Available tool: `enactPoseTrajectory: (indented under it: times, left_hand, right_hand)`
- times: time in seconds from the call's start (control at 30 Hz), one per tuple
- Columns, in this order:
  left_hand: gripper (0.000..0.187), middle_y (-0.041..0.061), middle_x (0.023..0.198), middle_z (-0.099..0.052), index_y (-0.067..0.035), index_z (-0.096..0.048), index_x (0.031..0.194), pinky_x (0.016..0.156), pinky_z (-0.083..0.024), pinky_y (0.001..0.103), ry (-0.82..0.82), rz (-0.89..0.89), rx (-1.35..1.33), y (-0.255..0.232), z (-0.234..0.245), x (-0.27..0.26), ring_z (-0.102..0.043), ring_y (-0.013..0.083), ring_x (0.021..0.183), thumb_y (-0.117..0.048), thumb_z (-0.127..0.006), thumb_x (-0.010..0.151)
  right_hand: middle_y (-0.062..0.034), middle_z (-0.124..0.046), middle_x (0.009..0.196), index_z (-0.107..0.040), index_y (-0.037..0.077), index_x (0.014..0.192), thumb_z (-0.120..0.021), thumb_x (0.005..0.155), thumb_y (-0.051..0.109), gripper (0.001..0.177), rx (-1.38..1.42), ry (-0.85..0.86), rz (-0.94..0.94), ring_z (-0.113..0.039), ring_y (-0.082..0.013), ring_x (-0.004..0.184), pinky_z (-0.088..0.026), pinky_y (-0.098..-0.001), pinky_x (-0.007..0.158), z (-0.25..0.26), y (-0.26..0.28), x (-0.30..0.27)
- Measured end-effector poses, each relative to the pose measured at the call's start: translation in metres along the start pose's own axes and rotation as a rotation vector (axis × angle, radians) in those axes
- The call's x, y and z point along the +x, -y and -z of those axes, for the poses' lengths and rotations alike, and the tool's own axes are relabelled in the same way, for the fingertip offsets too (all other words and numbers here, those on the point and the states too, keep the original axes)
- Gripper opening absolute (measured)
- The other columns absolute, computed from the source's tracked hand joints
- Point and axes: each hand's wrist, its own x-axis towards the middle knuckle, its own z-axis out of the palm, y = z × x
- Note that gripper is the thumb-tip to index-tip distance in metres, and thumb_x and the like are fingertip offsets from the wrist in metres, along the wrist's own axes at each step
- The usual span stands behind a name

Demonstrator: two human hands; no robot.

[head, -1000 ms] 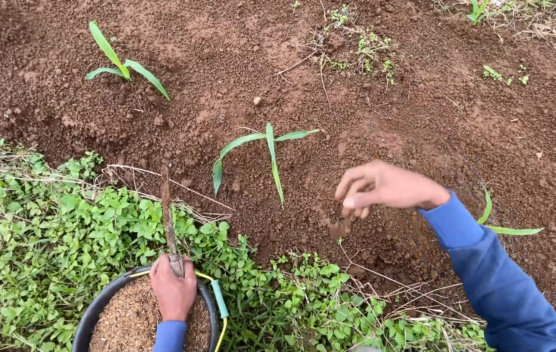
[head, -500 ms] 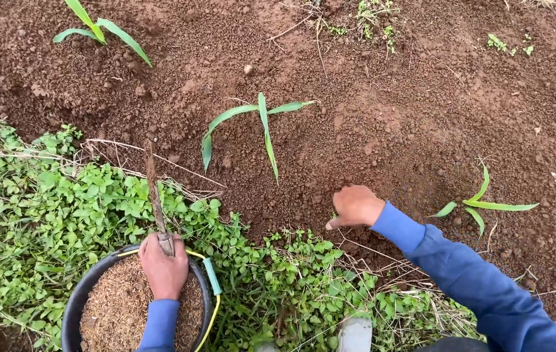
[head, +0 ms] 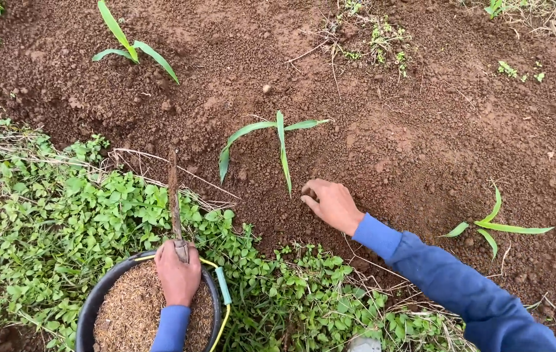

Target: The person plants small seedlings into the soil using a stick to make holes and a bucket of seeds. They place seeds into the holes, cover them with soil, and pat the ground down around the plants.

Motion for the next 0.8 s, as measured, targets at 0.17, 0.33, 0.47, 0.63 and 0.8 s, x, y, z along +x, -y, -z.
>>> enactPoseTrajectory:
  times: [0.17,0.33,0.47,0.63,0.8]
  left_hand:
    - [0.023,0.003,0.088,-0.059,-0.014,-0.051,0.085,0.1,-0.041,0.037,0.023,0.035,-0.004,0.0,0.0,0.0,-0.05,0.0189,0.098,-0.027,-0.063,0.101]
    - [0.024,0.002,0.083,-0.058,-0.014,-0.051,0.082,0.102,-0.041,0.038,0.003,-0.012,-0.008,0.002,-0.001,0.001,-0.05,0.0194,0.093,-0.025,-0.062,0.101]
    - [0.024,0.004,0.089,-0.058,-0.014,-0.05,0.084,0.1,-0.043,0.039,0.019,0.03,-0.027,-0.003,0.003,0.0,-0.05,0.0206,0.098,-0.026,-0.063,0.1]
    - [0.025,0.002,0.086,-0.057,-0.015,-0.048,0.083,0.1,-0.042,0.038,0.011,0.014,-0.023,0.001,0.0,0.001,-0.05,0.0193,0.096,-0.025,-0.063,0.1]
    - [0.026,0.002,0.085,-0.057,-0.016,-0.048,0.08,0.101,-0.041,0.038,-0.006,-0.024,-0.012,0.004,-0.001,0.002,-0.049,0.0194,0.094,-0.024,-0.062,0.1]
  right_hand:
    - [-0.0137,-0.072,0.115,-0.069,0.01,0.125,-0.056,0.103,0.019,0.027,0.007,-0.329,0.233,-0.069,-0.015,0.058,-0.064,-0.034,0.054,-0.032,-0.011,0.032]
    - [-0.0067,-0.072,0.102,-0.075,0.009,0.114,-0.063,0.101,0.019,0.02,-0.072,-0.391,0.262,-0.072,-0.0168,0.068,-0.066,-0.0346,0.059,-0.045,-0.023,0.053]
    - [-0.007,-0.069,0.101,-0.074,0.007,0.112,-0.061,0.101,0.016,0.019,-0.096,-0.386,0.27,-0.069,-0.0157,0.063,-0.063,-0.0311,0.051,-0.048,-0.024,0.055]
    - [-0.008,-0.062,0.096,-0.065,0.006,0.099,-0.048,0.102,0.016,0.02,0.013,-0.278,0.185,-0.053,-0.0131,0.052,-0.051,-0.0273,0.043,-0.032,-0.008,0.037]
    - [-0.0066,-0.064,0.094,-0.07,0.007,0.104,-0.054,0.103,0.018,0.02,-0.042,-0.269,0.208,-0.056,-0.0124,0.053,-0.051,-0.0273,0.042,-0.036,-0.019,0.022]
